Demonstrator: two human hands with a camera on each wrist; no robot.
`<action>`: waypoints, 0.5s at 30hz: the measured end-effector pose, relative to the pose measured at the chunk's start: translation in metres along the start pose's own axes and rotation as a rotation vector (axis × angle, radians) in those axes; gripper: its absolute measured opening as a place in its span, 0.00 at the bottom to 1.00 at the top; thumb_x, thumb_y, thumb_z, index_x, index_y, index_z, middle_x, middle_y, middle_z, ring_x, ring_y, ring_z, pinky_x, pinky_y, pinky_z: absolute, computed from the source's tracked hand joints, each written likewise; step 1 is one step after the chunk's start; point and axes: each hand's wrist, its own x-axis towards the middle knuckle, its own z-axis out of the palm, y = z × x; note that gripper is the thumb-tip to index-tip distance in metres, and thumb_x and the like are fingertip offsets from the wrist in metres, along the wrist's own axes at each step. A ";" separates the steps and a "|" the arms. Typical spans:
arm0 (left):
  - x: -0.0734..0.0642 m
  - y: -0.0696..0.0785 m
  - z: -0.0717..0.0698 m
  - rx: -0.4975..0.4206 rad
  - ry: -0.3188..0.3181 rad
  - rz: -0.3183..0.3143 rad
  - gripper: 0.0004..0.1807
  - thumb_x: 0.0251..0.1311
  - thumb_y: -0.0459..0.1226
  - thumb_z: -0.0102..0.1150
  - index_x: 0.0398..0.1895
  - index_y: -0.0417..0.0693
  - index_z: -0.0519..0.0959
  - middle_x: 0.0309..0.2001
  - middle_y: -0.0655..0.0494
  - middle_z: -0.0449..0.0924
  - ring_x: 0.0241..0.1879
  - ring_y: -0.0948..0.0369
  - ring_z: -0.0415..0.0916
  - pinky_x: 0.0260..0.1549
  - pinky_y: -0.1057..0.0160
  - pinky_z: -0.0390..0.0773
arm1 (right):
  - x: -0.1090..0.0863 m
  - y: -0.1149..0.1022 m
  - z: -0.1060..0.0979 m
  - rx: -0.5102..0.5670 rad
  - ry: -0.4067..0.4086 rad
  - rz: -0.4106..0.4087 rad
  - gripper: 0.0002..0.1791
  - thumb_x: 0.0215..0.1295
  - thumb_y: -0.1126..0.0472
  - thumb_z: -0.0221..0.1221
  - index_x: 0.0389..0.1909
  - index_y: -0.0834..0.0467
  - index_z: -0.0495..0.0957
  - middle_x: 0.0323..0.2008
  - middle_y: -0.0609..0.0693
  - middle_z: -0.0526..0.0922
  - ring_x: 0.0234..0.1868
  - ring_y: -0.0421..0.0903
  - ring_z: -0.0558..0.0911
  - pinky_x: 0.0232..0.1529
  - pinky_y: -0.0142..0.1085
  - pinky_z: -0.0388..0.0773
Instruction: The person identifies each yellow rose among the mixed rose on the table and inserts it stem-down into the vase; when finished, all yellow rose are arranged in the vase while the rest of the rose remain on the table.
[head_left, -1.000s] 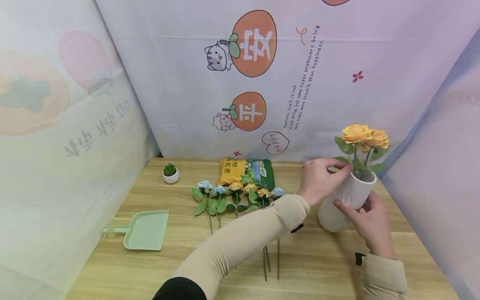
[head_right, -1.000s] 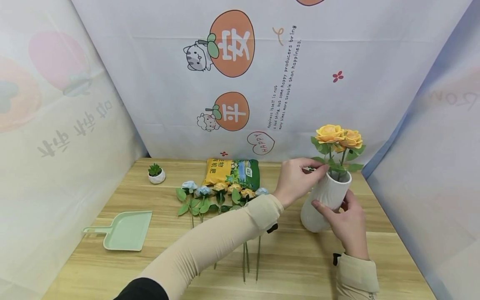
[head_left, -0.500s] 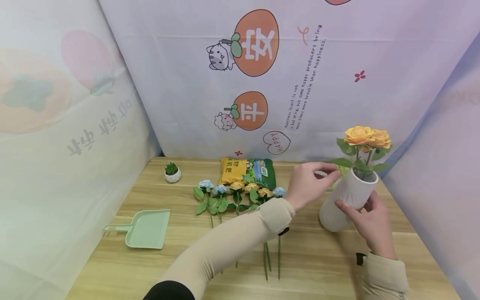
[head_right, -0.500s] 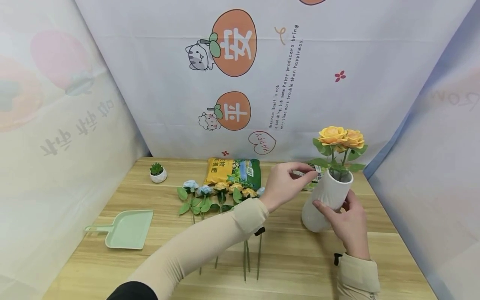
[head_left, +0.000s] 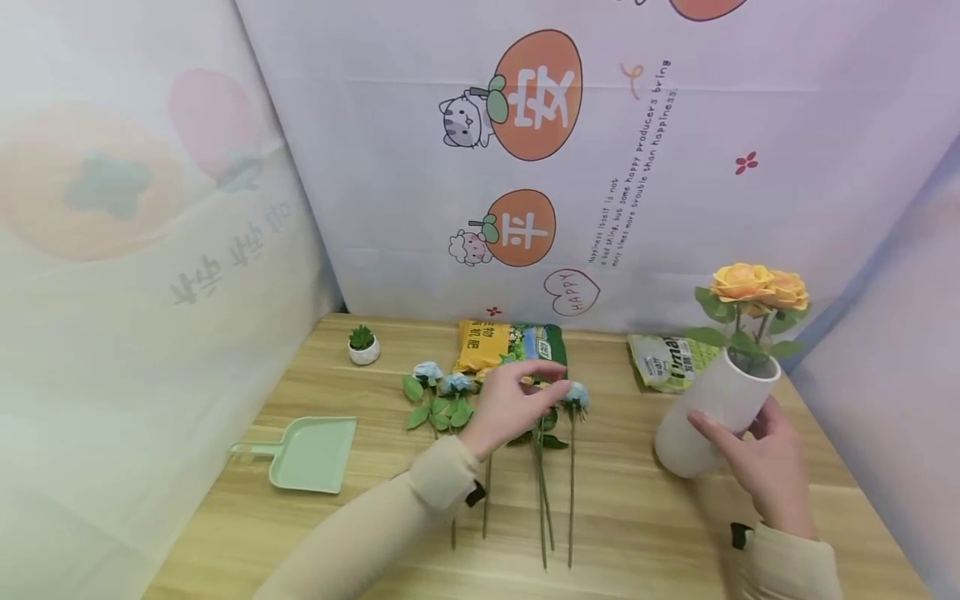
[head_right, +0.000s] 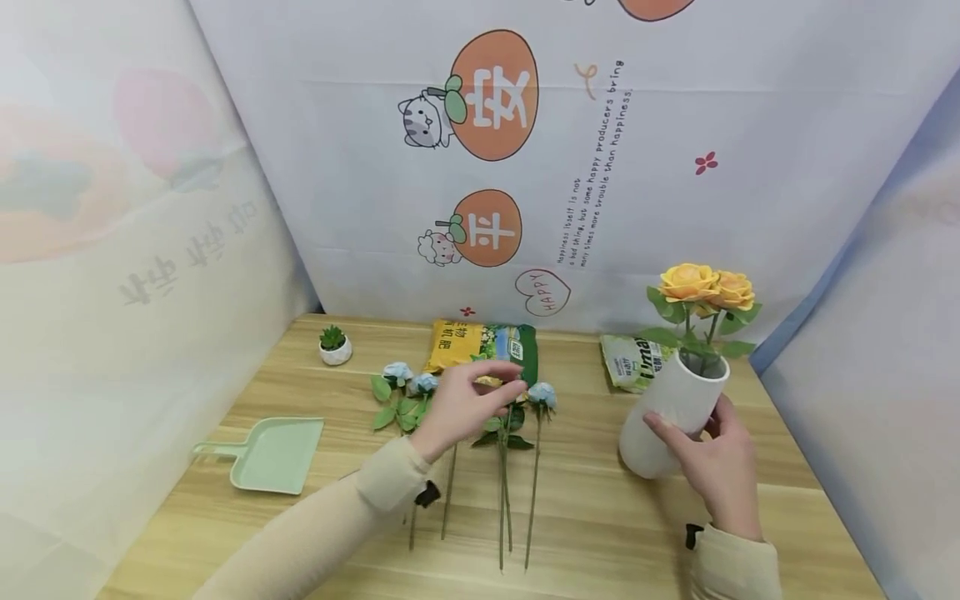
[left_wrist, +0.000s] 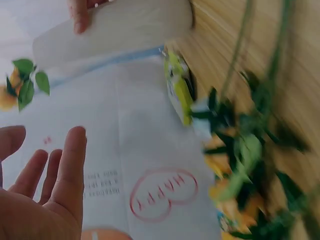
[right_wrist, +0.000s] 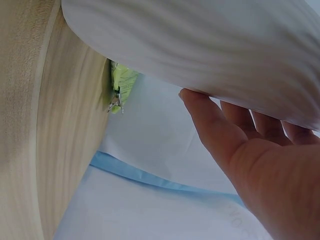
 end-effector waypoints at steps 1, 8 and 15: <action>-0.006 -0.004 -0.010 -0.008 -0.001 -0.032 0.17 0.71 0.49 0.72 0.58 0.56 0.89 0.51 0.63 0.89 0.36 0.64 0.89 0.37 0.58 0.91 | 0.000 0.000 0.000 0.001 0.002 0.002 0.47 0.64 0.42 0.77 0.77 0.57 0.67 0.71 0.61 0.74 0.67 0.58 0.75 0.43 0.25 0.74; -0.049 -0.036 -0.079 -0.069 0.063 -0.219 0.23 0.71 0.44 0.72 0.64 0.46 0.84 0.54 0.48 0.86 0.45 0.50 0.90 0.43 0.49 0.91 | 0.000 0.001 -0.001 -0.011 0.008 -0.011 0.45 0.65 0.44 0.77 0.77 0.54 0.68 0.71 0.61 0.74 0.66 0.52 0.76 0.46 0.26 0.74; -0.084 -0.066 -0.107 -0.082 0.126 -0.382 0.23 0.71 0.40 0.72 0.66 0.42 0.82 0.52 0.45 0.85 0.49 0.40 0.87 0.45 0.45 0.91 | 0.001 0.002 -0.001 -0.007 0.003 -0.002 0.44 0.65 0.44 0.77 0.77 0.50 0.69 0.71 0.59 0.74 0.67 0.47 0.76 0.54 0.30 0.76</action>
